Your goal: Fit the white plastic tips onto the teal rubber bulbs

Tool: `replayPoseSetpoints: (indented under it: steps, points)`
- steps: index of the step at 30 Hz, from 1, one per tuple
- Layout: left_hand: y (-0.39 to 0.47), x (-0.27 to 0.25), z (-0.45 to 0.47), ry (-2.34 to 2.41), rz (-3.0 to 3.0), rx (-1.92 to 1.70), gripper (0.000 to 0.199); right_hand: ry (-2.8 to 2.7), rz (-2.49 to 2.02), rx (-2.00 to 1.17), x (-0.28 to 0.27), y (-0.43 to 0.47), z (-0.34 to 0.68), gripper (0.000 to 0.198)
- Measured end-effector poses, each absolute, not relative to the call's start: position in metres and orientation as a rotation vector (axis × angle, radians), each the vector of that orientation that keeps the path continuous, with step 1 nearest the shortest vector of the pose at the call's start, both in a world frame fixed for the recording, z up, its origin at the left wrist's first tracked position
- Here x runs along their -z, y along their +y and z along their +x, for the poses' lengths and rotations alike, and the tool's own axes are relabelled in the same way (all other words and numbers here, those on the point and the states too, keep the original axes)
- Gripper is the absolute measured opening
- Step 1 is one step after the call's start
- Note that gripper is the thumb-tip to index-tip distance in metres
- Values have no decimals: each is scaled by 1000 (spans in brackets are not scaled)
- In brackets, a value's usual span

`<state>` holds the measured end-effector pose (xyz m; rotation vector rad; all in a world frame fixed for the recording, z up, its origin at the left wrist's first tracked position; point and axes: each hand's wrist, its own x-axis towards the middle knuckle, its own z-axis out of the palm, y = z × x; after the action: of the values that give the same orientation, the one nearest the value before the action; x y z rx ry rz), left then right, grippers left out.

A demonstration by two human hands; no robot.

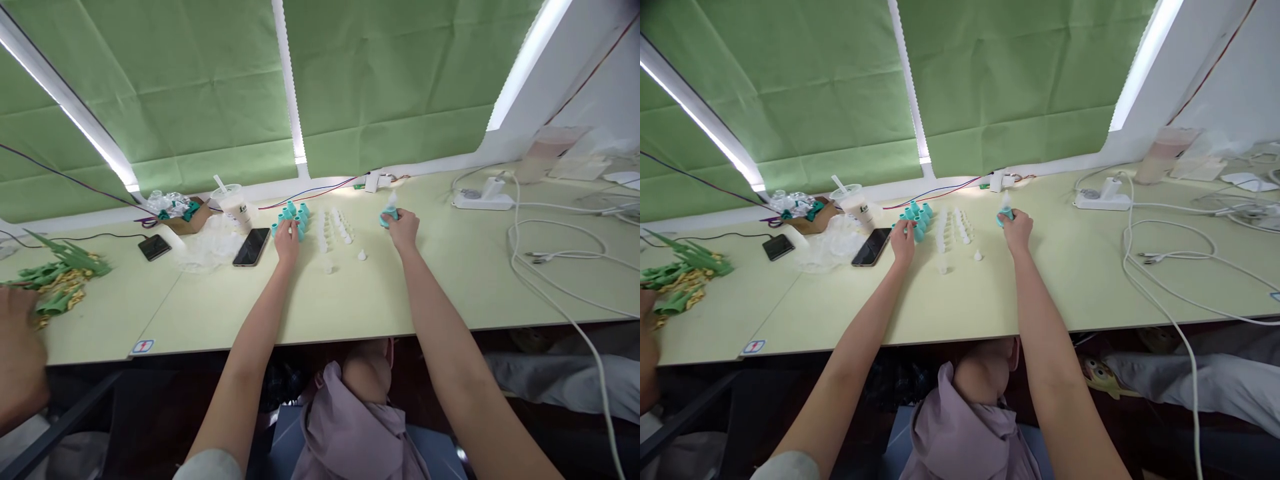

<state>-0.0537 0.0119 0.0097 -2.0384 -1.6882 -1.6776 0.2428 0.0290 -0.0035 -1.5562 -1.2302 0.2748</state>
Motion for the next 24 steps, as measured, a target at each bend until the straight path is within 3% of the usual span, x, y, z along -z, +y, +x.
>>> replayPoseSetpoints:
  steps: [5, 10, 16, 24]
  points:
    - [11, -11, -53, -1692, -2050, 1659, 29, -1086, -1605, -314, 4, 29, 247, 31]
    - [10, -10, -52, -1705, -2073, 1635, 31, -1063, -1667, -264, 5, 29, 251, 20]
    - [11, -9, -52, -1709, -2088, 1624, 31, -1022, -1780, -267, 9, 33, 258, 35]
    - [13, -8, -55, -1727, -2068, 1636, 29, -971, -2077, -96, 23, 32, 267, 33]
